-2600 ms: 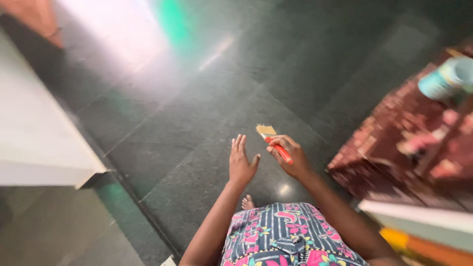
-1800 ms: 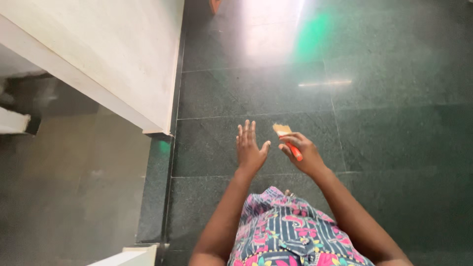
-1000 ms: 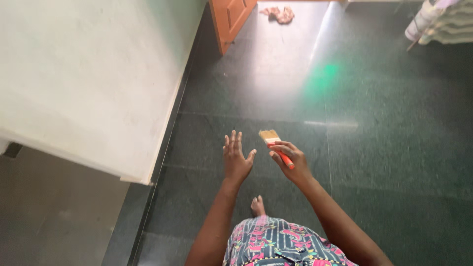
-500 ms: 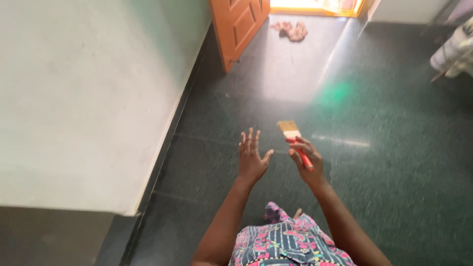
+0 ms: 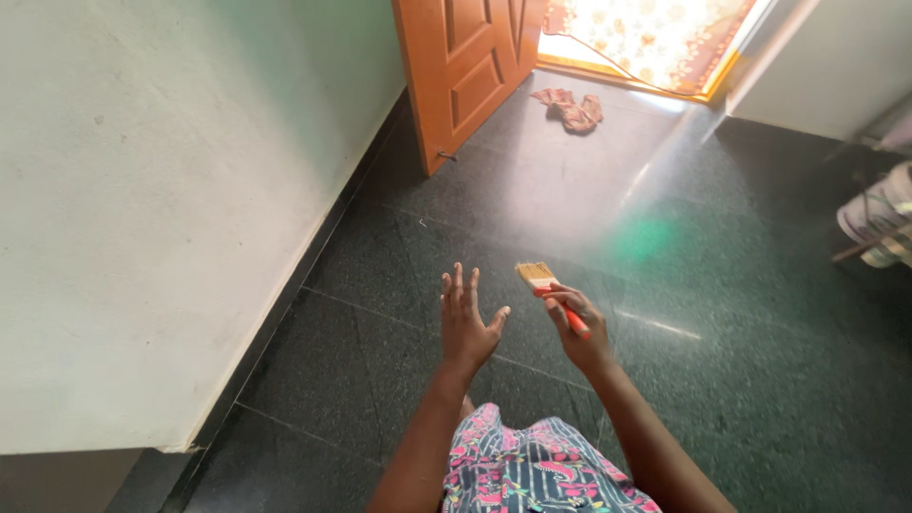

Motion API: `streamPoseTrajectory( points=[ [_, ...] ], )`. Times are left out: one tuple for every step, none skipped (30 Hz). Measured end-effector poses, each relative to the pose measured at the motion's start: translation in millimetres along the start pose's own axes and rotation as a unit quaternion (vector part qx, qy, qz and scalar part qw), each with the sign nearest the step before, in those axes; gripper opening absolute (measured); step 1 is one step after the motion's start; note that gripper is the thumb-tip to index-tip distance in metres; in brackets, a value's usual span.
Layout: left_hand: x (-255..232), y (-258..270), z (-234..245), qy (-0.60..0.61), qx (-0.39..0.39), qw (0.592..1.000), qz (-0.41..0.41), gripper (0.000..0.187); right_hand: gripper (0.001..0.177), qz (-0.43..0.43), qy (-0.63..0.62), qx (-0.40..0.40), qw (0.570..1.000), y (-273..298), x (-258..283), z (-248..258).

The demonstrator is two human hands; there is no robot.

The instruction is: The person uses a red-handled brush to sweep dust off a brown wooden door. They start by cleaning the area around the handle and latch, then move to the recessed panels and the curved edges of the door, using their left hand to steady the surface.

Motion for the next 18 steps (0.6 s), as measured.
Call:
streamPoseTrajectory(
  points=[
    [4.6, -17.6, -3.8, 0.002, -0.002, 1.0, 0.005, 0.092, 0.018, 0.0, 0.004, 0.008, 1.0, -14.3, -5.7, -6.3],
    [9.9, -36.1, -7.5, 0.003, -0.004, 1.0, 0.01, 0.092, 0.018, 0.001, 0.008, 0.015, 1.0, -28.4, -11.8, -12.8],
    [14.8, -56.0, -11.5, 0.005, -0.005, 1.0, 0.012, 0.091, 0.018, 0.002, 0.013, 0.02, 1.0, -43.5, -19.0, -18.8],
    [19.0, -76.7, -15.7, 0.003, -0.002, 1.0, 0.014, 0.091, 0.018, 0.004, 0.006, 0.02, 1.0, -59.8, -26.6, -24.7],
    [22.6, -102.0, -18.5, 0.001, 0.002, 1.0, 0.015, 0.091, 0.019, 0.005, -0.001, 0.019, 1.0, -78.5, -34.3, -31.5],
    [24.8, -128.4, -19.8, -0.002, 0.006, 1.0, 0.016, 0.09, 0.02, 0.007, -0.008, 0.017, 1.0, -98.5, -41.7, -37.6],
    [23.0, -155.1, -20.4, -0.002, 0.016, 1.0, 0.016, 0.09, 0.021, 0.008, 0.006, 0.022, 1.0, -119.8, -48.1, -41.3],
    [19.6, -181.3, -20.9, -0.003, 0.026, 1.0, 0.016, 0.09, 0.022, 0.008, 0.02, 0.026, 0.999, -141.6, -54.3, -43.7],
    [20.3, -203.7, -20.0, -0.006, 0.039, 0.999, 0.019, 0.09, 0.023, 0.006, 0.033, 0.032, 0.999, -161.4, -60.6, -50.5],
    [19.4, -226.1, -18.5, -0.007, 0.046, 0.999, 0.008, 0.09, 0.023, 0.008, 0.045, 0.028, 0.999, -184.5, -66.6, -56.0],
    [16.4, -245.7, -18.9, -0.007, 0.054, 0.999, -0.001, 0.09, 0.023, 0.01, 0.057, 0.026, 0.998, -208.0, -72.8, -58.5],
    [14.5, -265.4, -18.8, -0.008, 0.062, 0.998, -0.009, 0.091, 0.024, 0.012, 0.07, 0.024, 0.997, -230.5, -77.7, -63.0],
    [15.4, -283.5, -18.4, -0.007, 0.066, 0.998, -0.005, 0.09, 0.024, 0.019, 0.068, 0.01, 0.997, -249.1, -80.4, -66.3],
    [16.9, -301.0, -18.5, -0.007, 0.071, 0.997, -0.001, 0.09, 0.023, 0.027, 0.067, -0.004, 0.997, -265.8, -82.4, -68.8],
    [18.9, -318.0, -18.5, -0.008, 0.074, 0.997, 0.004, 0.09, 0.023, 0.035, 0.065, -0.018, 0.997, -281.9, -83.8, -71.4],
    [20.4, -331.8, -19.6, -0.007, 0.076, 0.997, 0.005, 0.09, 0.023, 0.03, 0.056, -0.017, 0.998, -295.3, -87.0, -74.9],
    [22.8, -344.1, -21.2, -0.007, 0.078, 0.997, 0.005, 0.09, 0.022, 0.026, 0.046, -0.018, 0.998, -307.1, -90.6, -79.0],
    [26.3, -356.1, -23.2, -0.006, 0.079, 0.997, 0.005, 0.09, 0.021, 0.021, 0.037, -0.018, 0.999, -318.2, -95.3, -83.7]
  ],
)
Point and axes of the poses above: each hand's wrist, its own y-axis away from the middle knuckle, its own z-axis out of the back of the hand, x = y × z, the point moved 6 cm from there along -y, towards the middle knuckle, and after that the axes turned 1 degree about y, right-handed, at the moved point
